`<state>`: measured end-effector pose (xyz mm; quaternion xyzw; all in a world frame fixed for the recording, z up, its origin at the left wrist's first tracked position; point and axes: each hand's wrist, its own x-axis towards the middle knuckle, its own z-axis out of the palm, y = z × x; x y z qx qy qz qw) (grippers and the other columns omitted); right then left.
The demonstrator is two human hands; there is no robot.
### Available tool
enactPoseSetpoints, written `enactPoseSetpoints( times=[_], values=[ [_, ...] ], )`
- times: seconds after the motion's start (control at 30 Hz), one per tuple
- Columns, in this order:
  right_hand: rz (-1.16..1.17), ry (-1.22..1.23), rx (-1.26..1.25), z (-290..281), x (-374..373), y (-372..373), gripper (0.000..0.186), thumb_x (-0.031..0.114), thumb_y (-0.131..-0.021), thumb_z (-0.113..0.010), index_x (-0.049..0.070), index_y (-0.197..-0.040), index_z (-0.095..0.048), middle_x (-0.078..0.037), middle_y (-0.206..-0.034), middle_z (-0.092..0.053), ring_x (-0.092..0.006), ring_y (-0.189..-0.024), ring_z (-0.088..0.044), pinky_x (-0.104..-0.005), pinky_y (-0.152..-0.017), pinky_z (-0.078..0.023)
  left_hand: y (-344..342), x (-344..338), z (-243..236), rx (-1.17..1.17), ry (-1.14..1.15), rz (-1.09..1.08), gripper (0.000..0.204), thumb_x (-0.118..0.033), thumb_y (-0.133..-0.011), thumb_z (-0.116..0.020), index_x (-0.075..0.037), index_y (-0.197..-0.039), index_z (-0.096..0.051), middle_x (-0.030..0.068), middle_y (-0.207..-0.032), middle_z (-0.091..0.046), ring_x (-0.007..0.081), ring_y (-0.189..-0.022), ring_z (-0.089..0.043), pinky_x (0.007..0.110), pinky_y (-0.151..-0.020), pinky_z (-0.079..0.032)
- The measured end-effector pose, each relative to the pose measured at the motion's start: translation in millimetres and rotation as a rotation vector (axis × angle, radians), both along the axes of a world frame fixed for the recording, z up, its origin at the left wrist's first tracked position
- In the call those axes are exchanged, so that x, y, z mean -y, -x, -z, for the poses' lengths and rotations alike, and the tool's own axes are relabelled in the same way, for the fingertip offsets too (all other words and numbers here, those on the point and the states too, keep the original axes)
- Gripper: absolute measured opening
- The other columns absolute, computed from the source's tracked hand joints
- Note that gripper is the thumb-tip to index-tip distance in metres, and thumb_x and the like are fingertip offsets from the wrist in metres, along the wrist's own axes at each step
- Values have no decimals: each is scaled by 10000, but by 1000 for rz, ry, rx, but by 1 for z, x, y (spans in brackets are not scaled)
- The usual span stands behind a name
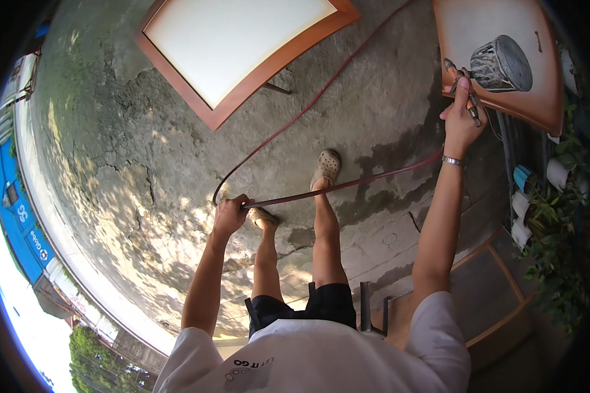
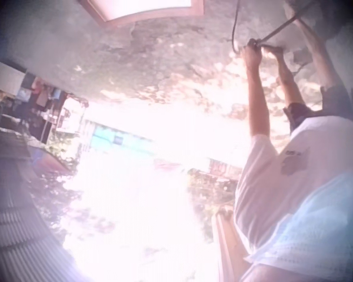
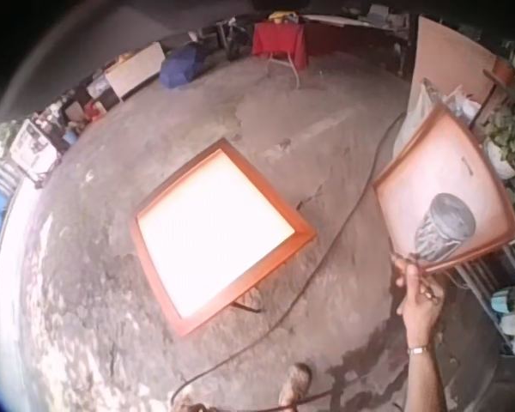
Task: The person uses a spray gun to apply a light-colored finish to two wooden frames placed on the ground. They move around the frames to cover all sides, holding the spray gun in the right hand and the hose in the left.
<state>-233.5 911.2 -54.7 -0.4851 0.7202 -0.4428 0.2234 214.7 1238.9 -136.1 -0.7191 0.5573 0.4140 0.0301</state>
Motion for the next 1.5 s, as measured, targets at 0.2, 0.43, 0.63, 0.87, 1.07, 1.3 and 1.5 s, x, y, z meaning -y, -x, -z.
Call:
enactPoseSetpoints(
  times=[0.2,0.43,0.63,0.87,1.07,1.3,1.5],
  values=[
    [-210,-146,203,46,-70,-39,381,350,-1039,-708,-22,-1009,-781,-24,-732,-709,-90,-563,-628,-267,-514,-478,-36,-60,-15,105,-163,-66,82,-141,-934,-706,-146,-970,-779,178,-824,-736,417,-813,-712,498,-701,-538],
    [-348,-288,270,34,-89,-53,314,301,-1016,-751,-8,-1025,-799,-1,-680,-670,-55,-617,-574,-248,-562,-469,-42,-77,-33,75,-150,-68,102,-175,-900,-795,-78,-900,-761,176,-731,-700,373,-710,-699,469,-668,-524],
    [-64,-224,163,49,-4,-29,441,497,-998,-722,86,-1123,-824,-58,-702,-728,-88,-473,-579,-267,-443,-426,-18,-48,-47,-69,-10,-65,275,-248,-792,-914,-34,-839,-748,108,-728,-684,293,-649,-655,412,-625,-493],
    [92,-49,164,57,21,-24,441,460,-1032,-673,48,-1123,-799,-43,-777,-720,-91,-448,-526,-262,-423,-383,-19,-41,-59,-78,105,-110,320,-308,-846,-885,-18,-848,-751,117,-729,-655,271,-630,-611,393,-599,-477],
    [42,-151,297,62,-51,-78,440,462,-1005,-721,40,-1081,-820,-31,-683,-691,-83,-437,-532,-275,-408,-398,-73,-79,-52,-27,71,-33,264,-279,-841,-883,-47,-870,-761,105,-783,-692,292,-734,-668,416,-690,-520],
    [-68,-153,372,70,-156,-163,365,372,-1018,-735,20,-1071,-817,-24,-723,-724,-94,-600,-648,-268,-539,-484,-159,-115,-53,7,98,50,265,-262,-777,-923,-67,-863,-765,92,-849,-718,312,-839,-678,437,-760,-525],
    [-215,-153,366,71,-237,-229,373,370,-1025,-723,2,-1041,-783,-40,-725,-705,-84,-516,-579,-258,-456,-417,-223,-140,-54,10,152,156,296,-241,-739,-933,-50,-876,-753,107,-904,-723,352,-903,-680,492,-946,-523]
  ],
)
